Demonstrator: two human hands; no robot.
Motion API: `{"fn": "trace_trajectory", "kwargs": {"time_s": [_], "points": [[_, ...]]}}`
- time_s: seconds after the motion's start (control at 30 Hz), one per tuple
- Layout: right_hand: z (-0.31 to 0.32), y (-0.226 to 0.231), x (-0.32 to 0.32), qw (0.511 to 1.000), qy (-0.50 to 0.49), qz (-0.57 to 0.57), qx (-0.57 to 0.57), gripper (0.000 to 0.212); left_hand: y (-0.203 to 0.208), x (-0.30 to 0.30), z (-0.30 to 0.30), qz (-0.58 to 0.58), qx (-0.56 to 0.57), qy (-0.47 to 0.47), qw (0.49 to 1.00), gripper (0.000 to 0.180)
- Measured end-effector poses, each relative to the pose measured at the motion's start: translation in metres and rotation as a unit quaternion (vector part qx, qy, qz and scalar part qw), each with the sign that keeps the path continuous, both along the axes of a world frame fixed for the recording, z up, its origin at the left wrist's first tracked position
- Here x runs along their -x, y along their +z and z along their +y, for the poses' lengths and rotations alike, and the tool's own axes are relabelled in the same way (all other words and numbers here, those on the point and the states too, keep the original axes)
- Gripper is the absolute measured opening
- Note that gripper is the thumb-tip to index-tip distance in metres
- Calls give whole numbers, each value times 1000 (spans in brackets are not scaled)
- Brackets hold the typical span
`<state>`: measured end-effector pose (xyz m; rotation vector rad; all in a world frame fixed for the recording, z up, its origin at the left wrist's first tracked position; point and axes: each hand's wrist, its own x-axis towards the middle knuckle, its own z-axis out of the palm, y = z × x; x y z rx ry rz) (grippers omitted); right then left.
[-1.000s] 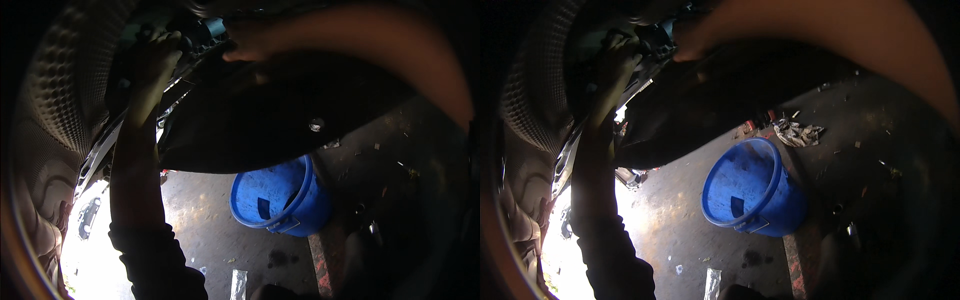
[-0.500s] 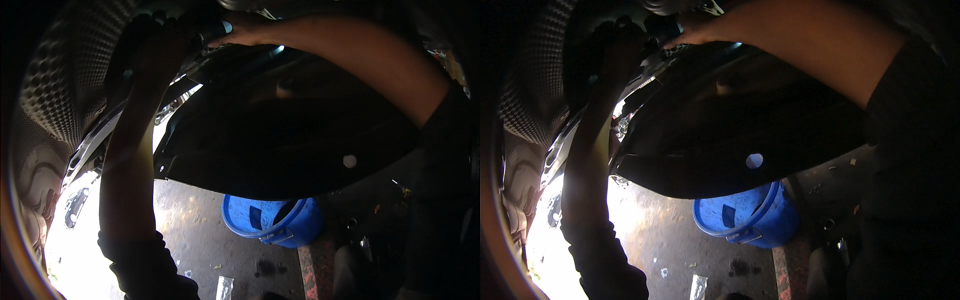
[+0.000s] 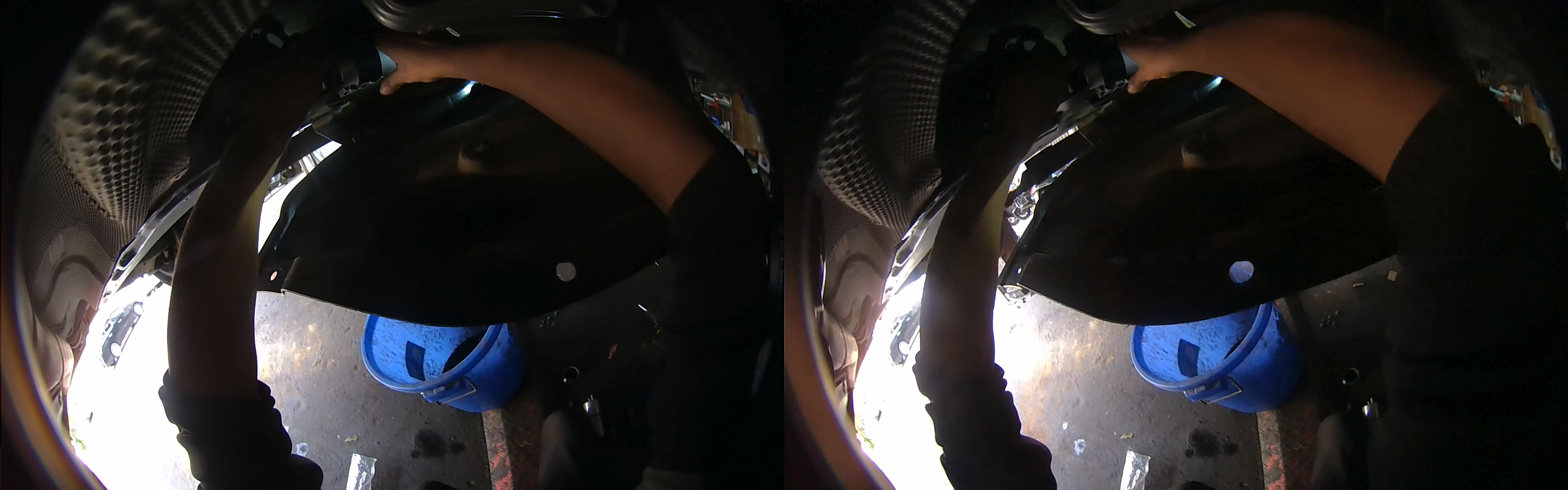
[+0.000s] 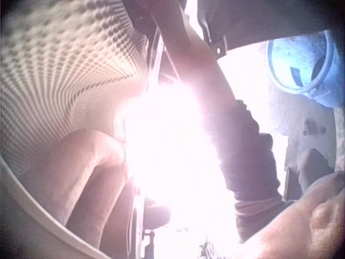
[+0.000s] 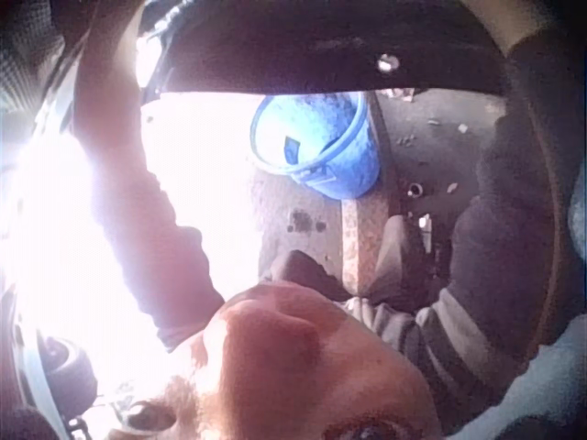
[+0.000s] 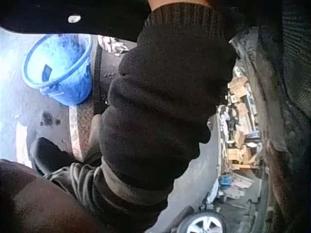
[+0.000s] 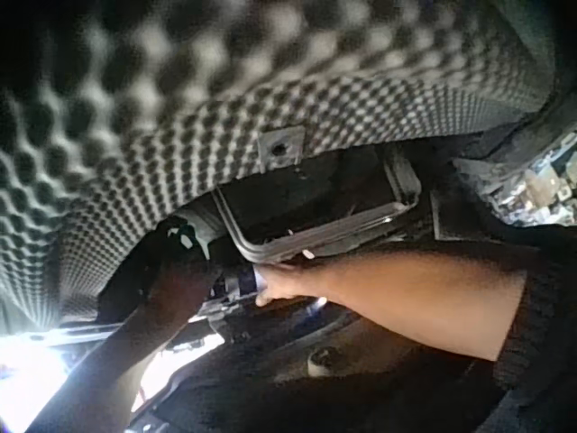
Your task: The person works under a raised car, using a pneumatic impact wrench and a flashlight to remove and install bolts on the undercarriage. A blue bucket is positioned below to catch fluids or debris.
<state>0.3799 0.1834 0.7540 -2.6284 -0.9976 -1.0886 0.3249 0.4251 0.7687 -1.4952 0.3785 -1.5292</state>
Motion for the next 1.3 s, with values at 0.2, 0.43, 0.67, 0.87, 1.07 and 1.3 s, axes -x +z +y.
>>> {"fn": "trace_trajectory", "kwargs": {"time_s": [0.2, 0.43, 0.67, 0.87, 1.07, 1.3], "points": [[-1, 7, -17, 995, 82, 36, -42, 86, 18, 3, 9, -102, -195, -70, 973, 29], [-9, 18, -34, 998, 43, 35, 35, 90, 19, 34, -13, 85, -34, -6, 996, 35], [-9, 23, -70, 988, 112, 102, -35, 78, 21, 34, -12, -74, -176, -118, 975, 45], [-16, 22, -83, 973, 8, -193, 129, 71, 15, 41, -27, -21, -49, 15, 998, 55], [-20, 18, -66, 951, 49, -298, 73, 67, 10, 63, -50, 108, 49, 58, 991, 57], [-23, 22, -68, 920, 71, -382, 57, 65, 11, 71, -57, 140, 117, -3, 983, 51]]}}
